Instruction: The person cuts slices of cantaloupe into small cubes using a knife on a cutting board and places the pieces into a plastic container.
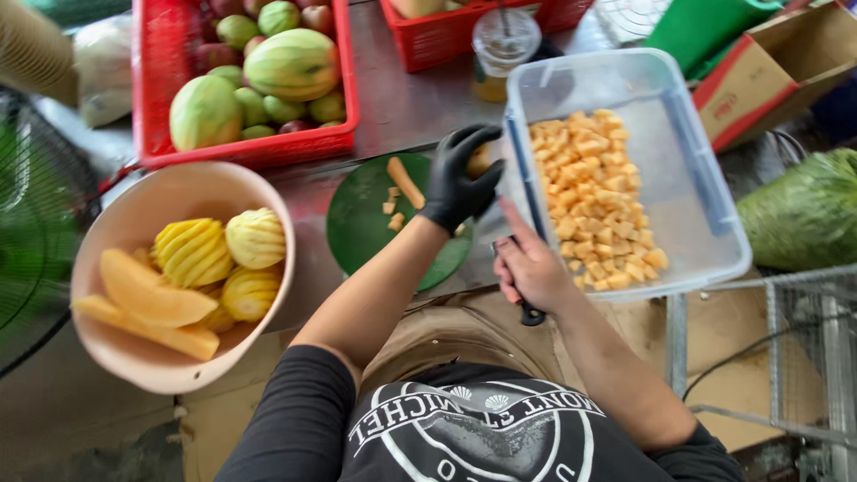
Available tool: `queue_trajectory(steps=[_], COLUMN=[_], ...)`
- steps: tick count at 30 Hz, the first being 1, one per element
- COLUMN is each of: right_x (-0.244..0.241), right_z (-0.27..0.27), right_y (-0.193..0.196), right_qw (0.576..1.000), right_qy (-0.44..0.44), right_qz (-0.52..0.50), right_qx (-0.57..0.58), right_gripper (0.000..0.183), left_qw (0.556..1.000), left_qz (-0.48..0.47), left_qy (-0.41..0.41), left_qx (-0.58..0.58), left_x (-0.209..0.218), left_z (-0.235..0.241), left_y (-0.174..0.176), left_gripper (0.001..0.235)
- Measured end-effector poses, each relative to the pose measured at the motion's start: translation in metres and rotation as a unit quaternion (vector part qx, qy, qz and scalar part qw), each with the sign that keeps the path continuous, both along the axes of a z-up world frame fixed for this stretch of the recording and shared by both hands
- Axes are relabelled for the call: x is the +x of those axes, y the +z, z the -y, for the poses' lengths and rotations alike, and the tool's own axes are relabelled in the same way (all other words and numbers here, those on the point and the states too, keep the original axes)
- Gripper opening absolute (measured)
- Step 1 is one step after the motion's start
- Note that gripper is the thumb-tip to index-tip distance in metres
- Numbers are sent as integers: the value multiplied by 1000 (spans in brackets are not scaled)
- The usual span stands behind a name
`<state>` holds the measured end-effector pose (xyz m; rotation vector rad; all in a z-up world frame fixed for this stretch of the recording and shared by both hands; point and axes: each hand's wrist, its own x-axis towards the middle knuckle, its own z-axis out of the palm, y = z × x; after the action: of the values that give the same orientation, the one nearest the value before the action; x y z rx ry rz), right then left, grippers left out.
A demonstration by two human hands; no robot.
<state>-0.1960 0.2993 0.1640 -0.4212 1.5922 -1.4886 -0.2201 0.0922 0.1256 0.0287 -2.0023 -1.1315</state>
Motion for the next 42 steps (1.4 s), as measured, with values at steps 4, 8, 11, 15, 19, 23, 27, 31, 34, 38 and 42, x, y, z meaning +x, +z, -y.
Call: queue_trajectory(steps=[4,8,11,15,19,23,27,31,34,38,42], right_x=[-20,-32,-32,-16,6,24,22,12,10,9,20], right_z=[-84,-150,-170,-155,-107,-51,-22,-3,5,22,46], right_y=[35,43,37,21,-2,-42,-89,-132,-155,-170,-178], right_qw=[989,963,966,976,998,995,984,984,985,985,981], right_qy=[-142,-258,-244,-199,-55,78,124,133,139,140,165], right_qz=[-37,-78,-79,-67,-13,43,16,22,9,39,62], right_qx=[-36,16,-9,-49,-27,49,128,118,101,95,77], right_gripper=[67,68,71,70,73,65,64,62,64,63,64], left_qw=[980,982,976,984,954,968,974,964,971,990,960], left_qz=[22,75,104,139,247,212,185,263,198,116,274], left_qy=[-177,-168,-188,-19,124,131,119,39,-47,-32,44], left_qx=[84,30,35,112,117,21,-50,-6,126,74,32], left_x=[-64,-97,-91,-53,11,40,57,93,118,159,164], left_z=[-67,-80,-32,82,144,123,98,85,73,91,93], left_y=[28,16,-7,-78,-165,-183,-171,-174,-176,-153,-162], left_gripper=[42,35,39,31,40,60,61,39,41,62,71])
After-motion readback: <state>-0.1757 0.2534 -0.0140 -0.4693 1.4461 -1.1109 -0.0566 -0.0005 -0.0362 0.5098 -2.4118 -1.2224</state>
